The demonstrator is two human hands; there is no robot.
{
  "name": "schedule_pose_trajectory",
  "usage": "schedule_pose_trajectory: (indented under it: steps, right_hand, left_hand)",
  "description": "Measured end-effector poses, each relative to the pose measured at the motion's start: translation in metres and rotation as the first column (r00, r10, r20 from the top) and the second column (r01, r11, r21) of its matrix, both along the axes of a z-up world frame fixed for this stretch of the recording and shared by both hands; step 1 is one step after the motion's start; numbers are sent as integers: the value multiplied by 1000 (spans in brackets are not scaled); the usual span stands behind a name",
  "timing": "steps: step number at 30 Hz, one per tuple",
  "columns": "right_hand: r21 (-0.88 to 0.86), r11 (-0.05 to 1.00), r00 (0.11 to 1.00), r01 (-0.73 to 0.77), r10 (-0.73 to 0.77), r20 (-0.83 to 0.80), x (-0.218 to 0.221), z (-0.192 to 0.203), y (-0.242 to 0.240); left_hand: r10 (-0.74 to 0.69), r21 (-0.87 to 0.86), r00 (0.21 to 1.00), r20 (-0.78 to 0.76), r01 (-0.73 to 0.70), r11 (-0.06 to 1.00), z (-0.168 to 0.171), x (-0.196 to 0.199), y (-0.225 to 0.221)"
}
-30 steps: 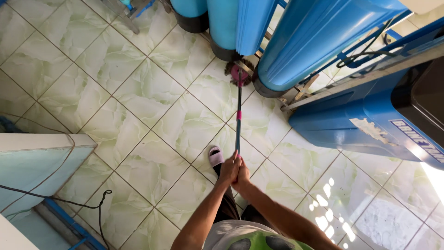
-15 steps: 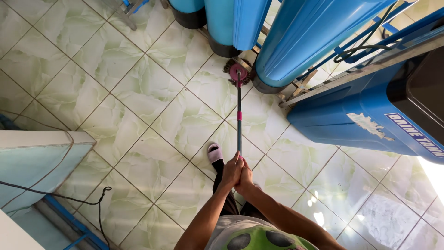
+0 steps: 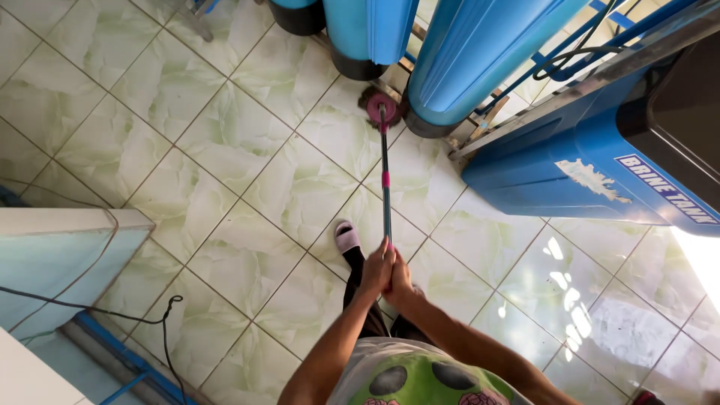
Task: Mop the floor in the water production facility using a circular mop.
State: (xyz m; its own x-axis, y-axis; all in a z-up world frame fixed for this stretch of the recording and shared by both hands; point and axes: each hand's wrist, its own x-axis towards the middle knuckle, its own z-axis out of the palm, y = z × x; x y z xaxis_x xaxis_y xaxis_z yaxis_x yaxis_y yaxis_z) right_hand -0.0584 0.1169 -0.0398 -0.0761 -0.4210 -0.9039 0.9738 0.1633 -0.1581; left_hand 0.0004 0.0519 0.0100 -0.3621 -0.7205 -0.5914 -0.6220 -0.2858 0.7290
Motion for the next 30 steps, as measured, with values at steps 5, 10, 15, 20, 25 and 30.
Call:
schedule_pose_trajectory:
  steps: [5, 10, 15, 20, 25, 30]
  right_hand:
    - [23, 1000, 997, 2, 0, -83, 7, 8, 3]
    - [-74, 997, 1000, -19, 19, -3, -32, -33, -25]
    - [-6, 1000, 999, 16, -16, 32, -34, 16, -3]
    - [65, 995, 995, -79, 82, -49, -10, 41, 66]
    - [111, 990, 994, -88, 94, -57, -34, 23, 55]
    - [31, 999, 999, -23, 24, -29, -50, 5, 71]
  left_hand:
    - [36, 48, 999, 31, -38, 998, -10, 4, 10]
    - [22, 25, 999, 25, -23, 999, 0, -31, -32]
    - [-79, -65, 995, 64, 83, 994, -17, -30, 11]
    - [-42, -26, 998, 55, 43, 999, -2, -5, 73]
    - [-37, -34, 999, 4, 37, 999, 6, -26, 64]
    - [-23, -43, 999, 25, 24, 999, 16, -43, 78]
